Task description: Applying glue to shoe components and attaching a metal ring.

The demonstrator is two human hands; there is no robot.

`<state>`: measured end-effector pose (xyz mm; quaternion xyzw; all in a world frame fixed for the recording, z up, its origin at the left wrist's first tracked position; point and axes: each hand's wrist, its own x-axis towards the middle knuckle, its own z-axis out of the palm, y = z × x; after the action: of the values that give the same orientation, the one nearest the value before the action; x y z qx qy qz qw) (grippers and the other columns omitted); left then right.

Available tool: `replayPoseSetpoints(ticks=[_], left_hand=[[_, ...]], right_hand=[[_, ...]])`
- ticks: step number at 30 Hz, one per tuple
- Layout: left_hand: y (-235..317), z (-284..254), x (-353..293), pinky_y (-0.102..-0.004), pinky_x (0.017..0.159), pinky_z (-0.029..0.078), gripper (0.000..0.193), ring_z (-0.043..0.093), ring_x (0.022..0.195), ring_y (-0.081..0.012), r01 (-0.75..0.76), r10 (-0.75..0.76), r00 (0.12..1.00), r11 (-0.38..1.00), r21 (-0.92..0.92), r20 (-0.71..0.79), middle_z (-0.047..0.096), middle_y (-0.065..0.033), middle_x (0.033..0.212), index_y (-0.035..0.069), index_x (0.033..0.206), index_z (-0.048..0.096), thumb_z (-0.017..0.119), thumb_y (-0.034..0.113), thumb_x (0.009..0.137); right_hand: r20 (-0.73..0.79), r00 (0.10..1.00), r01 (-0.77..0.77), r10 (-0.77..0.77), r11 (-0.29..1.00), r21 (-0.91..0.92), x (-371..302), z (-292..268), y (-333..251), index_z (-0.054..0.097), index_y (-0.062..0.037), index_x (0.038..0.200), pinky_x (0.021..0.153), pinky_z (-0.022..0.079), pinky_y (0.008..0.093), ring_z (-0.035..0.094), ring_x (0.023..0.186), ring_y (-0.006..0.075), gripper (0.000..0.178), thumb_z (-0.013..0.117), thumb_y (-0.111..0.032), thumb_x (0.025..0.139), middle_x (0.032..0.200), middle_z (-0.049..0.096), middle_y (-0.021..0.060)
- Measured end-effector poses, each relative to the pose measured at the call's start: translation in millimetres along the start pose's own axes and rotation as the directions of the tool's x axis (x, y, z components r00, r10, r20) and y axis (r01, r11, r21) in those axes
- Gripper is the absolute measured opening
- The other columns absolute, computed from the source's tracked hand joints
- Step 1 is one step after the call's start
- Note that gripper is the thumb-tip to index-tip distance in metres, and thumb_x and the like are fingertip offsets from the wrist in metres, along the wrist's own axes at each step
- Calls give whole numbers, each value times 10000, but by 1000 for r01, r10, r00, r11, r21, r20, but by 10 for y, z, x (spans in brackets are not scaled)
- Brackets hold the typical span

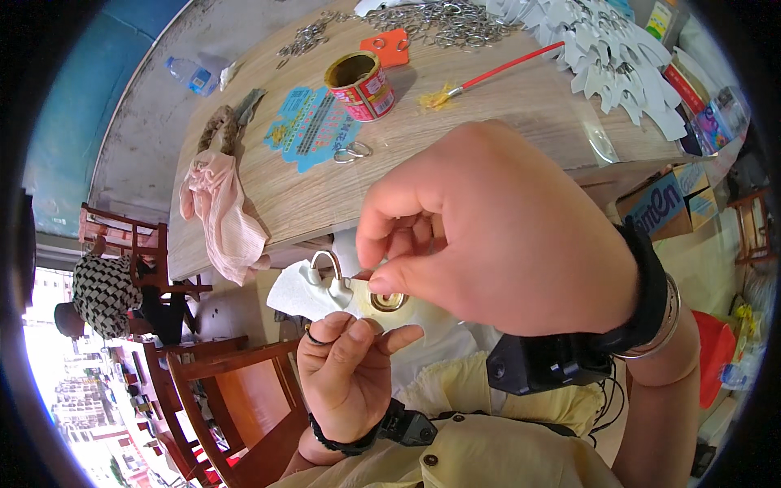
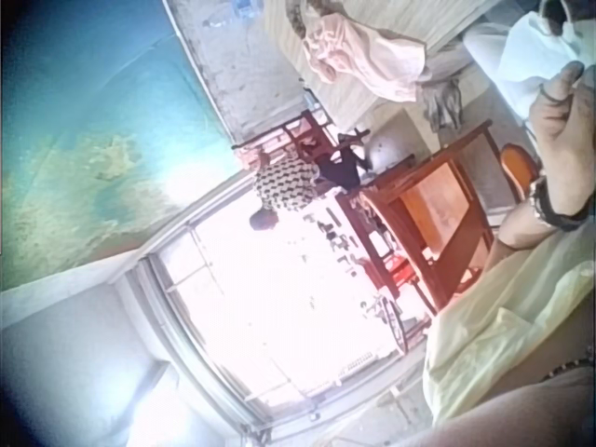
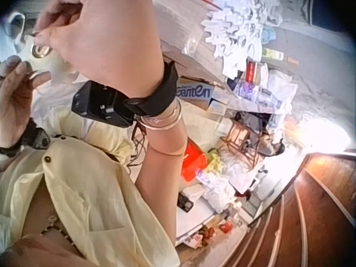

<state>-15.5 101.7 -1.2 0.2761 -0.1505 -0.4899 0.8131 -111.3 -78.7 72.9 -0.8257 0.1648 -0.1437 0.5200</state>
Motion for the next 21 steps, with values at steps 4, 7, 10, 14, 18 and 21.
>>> replayPoseSetpoints(ticks=[4, 7, 10, 14, 18, 21], left_hand=[[3, -9, -4, -590, 959, 492, 281, 652, 997, -207, 7, -7, 1000, 1000, 12, -9, 672, -134, 1075, 15, 1154, 630, 510, -94, 924], [-20, 29, -13, -542, 929, 523, 297, 644, 1025, -227, -18, 20, 999, 999, 46, -42, 656, -131, 1113, 20, 1144, 620, 540, -105, 887], [-66, 23, -11, -443, 881, 557, 302, 636, 1053, -240, -55, 68, 995, 987, 151, -77, 647, -136, 1138, 35, 1128, 607, 564, -80, 852], [-32, 79, 18, -340, 855, 526, 310, 644, 977, -204, -46, 81, 984, 977, 209, -159, 656, -129, 1097, 17, 1120, 594, 604, -78, 825], [-23, 122, 30, -308, 850, 499, 311, 645, 913, -183, -59, 98, 977, 977, 203, -190, 664, -118, 1061, 4, 1109, 598, 616, -76, 810], [-1, 129, 35, -302, 858, 493, 295, 645, 918, -178, -63, 100, 980, 975, 212, -169, 674, -112, 1022, -6, 1083, 612, 619, -69, 794]], right_hand=[[-19, 1000, 15, -15, 1000, 8, -12, 30, 6, 685, -19, 750, 567, 439, 242, 580, 612, 109, 118, 784, -9, 687, 680, 645, 33], [-32, 998, 51, -50, 998, 27, -29, 62, 24, 669, -19, 740, 573, 446, 245, 583, 617, 109, 119, 775, 0, 690, 691, 645, 31], [-50, 991, 127, -126, 992, 17, -29, 113, 58, 662, -21, 739, 581, 451, 243, 582, 626, 110, 120, 769, 5, 694, 704, 645, 32], [-54, 992, 120, -114, 987, 104, -35, 190, 58, 660, -24, 761, 594, 451, 243, 578, 643, 100, 121, 769, -9, 710, 713, 642, 27], [1, 999, 50, -52, 962, 269, -33, 201, 84, 664, -30, 826, 622, 447, 242, 576, 675, 79, 140, 776, -59, 746, 740, 644, 7], [77, 997, -26, 0, 942, 334, -41, 178, 108, 666, -35, 878, 642, 441, 234, 578, 707, 72, 178, 782, -112, 767, 781, 651, -2]])
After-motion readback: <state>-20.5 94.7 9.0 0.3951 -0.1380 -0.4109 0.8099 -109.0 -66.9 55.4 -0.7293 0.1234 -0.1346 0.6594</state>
